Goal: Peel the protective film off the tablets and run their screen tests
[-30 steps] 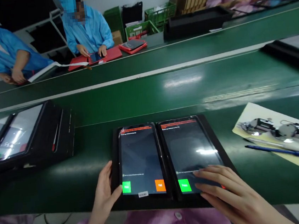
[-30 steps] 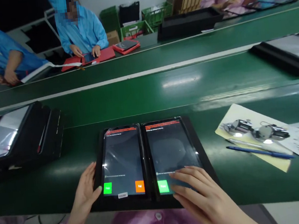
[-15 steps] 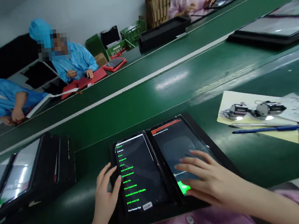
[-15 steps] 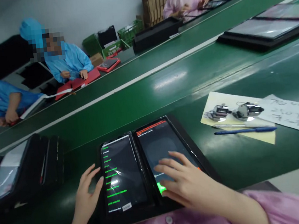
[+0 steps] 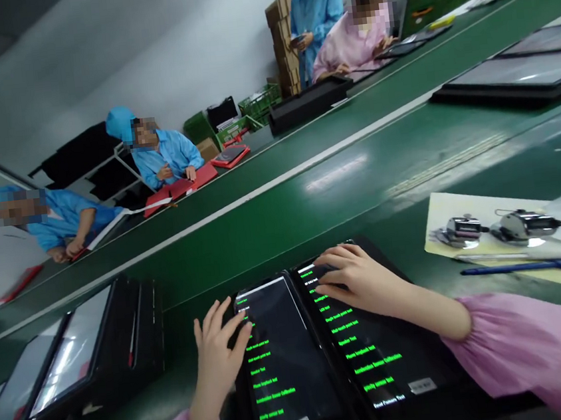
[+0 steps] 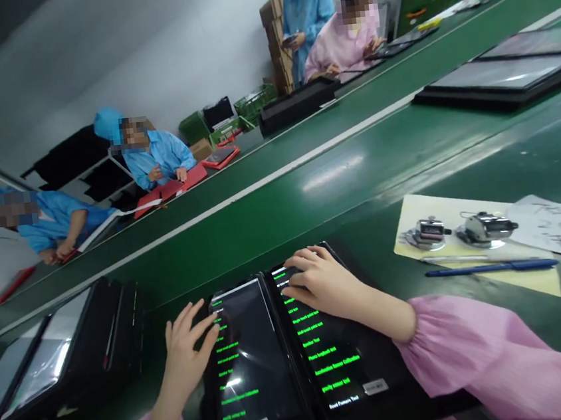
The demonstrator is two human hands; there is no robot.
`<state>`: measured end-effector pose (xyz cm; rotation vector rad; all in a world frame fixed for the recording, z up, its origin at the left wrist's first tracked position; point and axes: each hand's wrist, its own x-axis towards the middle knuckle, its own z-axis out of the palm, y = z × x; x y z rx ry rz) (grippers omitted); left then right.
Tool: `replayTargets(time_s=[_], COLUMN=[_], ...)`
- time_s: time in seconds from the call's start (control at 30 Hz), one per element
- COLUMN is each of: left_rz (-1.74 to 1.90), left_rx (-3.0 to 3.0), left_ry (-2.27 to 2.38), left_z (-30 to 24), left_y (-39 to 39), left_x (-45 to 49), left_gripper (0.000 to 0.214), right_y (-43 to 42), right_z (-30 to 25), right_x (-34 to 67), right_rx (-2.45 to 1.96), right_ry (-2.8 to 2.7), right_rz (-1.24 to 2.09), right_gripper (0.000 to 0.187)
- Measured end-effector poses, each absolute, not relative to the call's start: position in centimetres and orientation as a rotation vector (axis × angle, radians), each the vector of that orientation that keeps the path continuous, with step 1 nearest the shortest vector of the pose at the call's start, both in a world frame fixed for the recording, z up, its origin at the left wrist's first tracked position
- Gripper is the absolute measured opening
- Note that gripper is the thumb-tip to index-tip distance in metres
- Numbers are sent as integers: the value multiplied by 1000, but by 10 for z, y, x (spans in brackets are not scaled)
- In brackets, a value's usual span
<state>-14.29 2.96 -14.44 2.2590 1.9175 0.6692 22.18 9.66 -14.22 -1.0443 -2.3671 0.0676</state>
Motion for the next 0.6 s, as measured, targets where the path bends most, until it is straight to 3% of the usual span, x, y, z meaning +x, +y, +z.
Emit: replayTargets(time_s=[0.3,0.6], left_rz=[582,379], left_rx=[2337,2412], left_ry=[1941,1990], left_z=[-154,-162], left_y=[54,51], left_x=[-134,-133], left_gripper=[28,34], right_y=[116,115], right_z=[-148,-150], right_x=[208,212], right_rx=[-1148,-1186], right_ry=[-2372,-2404], right_rz=[52,201], right_gripper=[15,13])
